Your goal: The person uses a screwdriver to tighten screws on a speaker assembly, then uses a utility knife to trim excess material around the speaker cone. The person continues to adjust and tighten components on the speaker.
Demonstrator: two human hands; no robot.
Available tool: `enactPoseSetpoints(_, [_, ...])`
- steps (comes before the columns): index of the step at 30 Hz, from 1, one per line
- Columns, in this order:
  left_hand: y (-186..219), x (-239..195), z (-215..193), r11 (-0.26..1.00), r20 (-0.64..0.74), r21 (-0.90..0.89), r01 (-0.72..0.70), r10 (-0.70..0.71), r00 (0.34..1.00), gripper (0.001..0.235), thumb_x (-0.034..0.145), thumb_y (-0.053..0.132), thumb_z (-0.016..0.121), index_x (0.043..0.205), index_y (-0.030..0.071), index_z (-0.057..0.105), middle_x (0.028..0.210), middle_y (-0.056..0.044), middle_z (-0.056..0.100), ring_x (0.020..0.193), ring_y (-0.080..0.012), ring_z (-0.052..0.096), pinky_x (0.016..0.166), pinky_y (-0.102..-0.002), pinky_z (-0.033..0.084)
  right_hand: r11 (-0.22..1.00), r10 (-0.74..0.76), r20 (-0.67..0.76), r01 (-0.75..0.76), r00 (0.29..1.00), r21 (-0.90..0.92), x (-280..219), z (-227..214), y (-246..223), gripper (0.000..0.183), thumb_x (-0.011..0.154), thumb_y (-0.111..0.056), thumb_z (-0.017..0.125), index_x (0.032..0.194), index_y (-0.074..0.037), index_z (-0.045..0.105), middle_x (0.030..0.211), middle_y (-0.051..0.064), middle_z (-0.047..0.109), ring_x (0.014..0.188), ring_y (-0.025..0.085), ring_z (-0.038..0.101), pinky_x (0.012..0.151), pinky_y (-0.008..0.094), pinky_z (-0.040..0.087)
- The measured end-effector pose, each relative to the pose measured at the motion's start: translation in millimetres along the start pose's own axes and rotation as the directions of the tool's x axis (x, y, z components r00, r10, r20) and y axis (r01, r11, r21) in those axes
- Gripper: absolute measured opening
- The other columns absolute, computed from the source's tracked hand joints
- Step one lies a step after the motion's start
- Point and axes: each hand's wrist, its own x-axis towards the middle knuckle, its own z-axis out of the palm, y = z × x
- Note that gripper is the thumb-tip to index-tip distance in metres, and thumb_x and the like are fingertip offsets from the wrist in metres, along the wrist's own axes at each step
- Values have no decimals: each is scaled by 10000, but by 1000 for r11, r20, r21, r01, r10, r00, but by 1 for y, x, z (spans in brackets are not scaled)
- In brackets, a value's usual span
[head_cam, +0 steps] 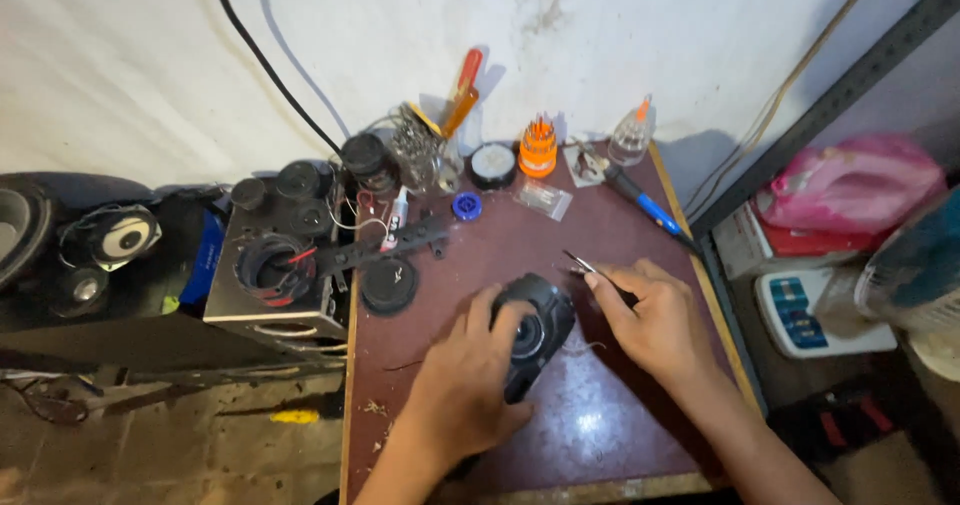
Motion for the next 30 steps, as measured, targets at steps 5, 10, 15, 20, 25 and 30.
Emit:
enactPoseSetpoints(5, [-9, -5, -20, 974, 19, -227, 1, 4, 1000, 774, 594, 207, 814, 1296, 216, 488, 1423, -86, 460, 1135, -373, 603, 851, -522, 533, 997, 46, -5, -46, 999, 59, 16, -1, -13, 255, 910, -271, 673, 1069, -168, 845, 736, 26, 643, 698, 176, 664, 686, 327, 468])
enactPoseSetpoints(10, [-40, -10, -44, 845, -169, -520, -121, 38, 985, 797, 576, 237, 875, 1313, 172, 578, 1301, -30, 656, 1159, -164, 634, 1038, -282, 437, 993, -113, 86, 108, 990, 57, 14, 25, 3, 254, 973, -240, 599, 1077, -104, 787, 806, 76, 681, 743, 269, 673, 718, 407, 489])
enactPoseSetpoints(15, [-60, -4, -43, -253, -294, -935, -250, 156, 943, 834, 814, 304, 776, 1506, 48, 388, 1473, -320, 509, 1120, -425, 643, 809, -466, 591, 974, -195, 159, 210, 968, -82, 11, 48, -4, 195, 967, -301, 628, 1034, -165, 750, 901, 69, 679, 856, 352, 685, 753, 478, 514])
enactPoseSetpoints(20, [-66, -6, -38, -477, -378, -852, -215, 278, 883, 881, 911, 289, 721, 1618, 50, 251, 1602, -366, 317, 1292, -472, 546, 1021, -474, 521, 956, -234, 246, 269, 941, -119, 14, 63, -29, 152, 947, -261, 669, 937, -135, 754, 849, 76, 682, 802, 342, 650, 682, 493, 485])
enactPoseSetpoints(25, [-76, -10, -8, -614, -385, -779, -126, 311, 869, 942, 848, 127, 731, 1611, -12, 196, 1635, -383, 222, 1376, -446, 487, 1044, -419, 542, 923, -347, 152, 366, 925, -120, 18, 53, -26, 188, 903, -330, 732, 921, -144, 757, 850, 88, 693, 876, 338, 622, 783, 470, 476])
enactPoseSetpoints(30, [-82, -12, 14, -595, -384, -802, -53, 444, 810, 822, 816, 230, 728, 1511, 7, 349, 1362, -404, 507, 923, -321, 681, 727, -413, 564, 907, -379, 212, 407, 901, -107, 11, 67, -10, 417, 904, -524, 700, 985, -118, 750, 888, 76, 655, 877, 324, 635, 795, 477, 487])
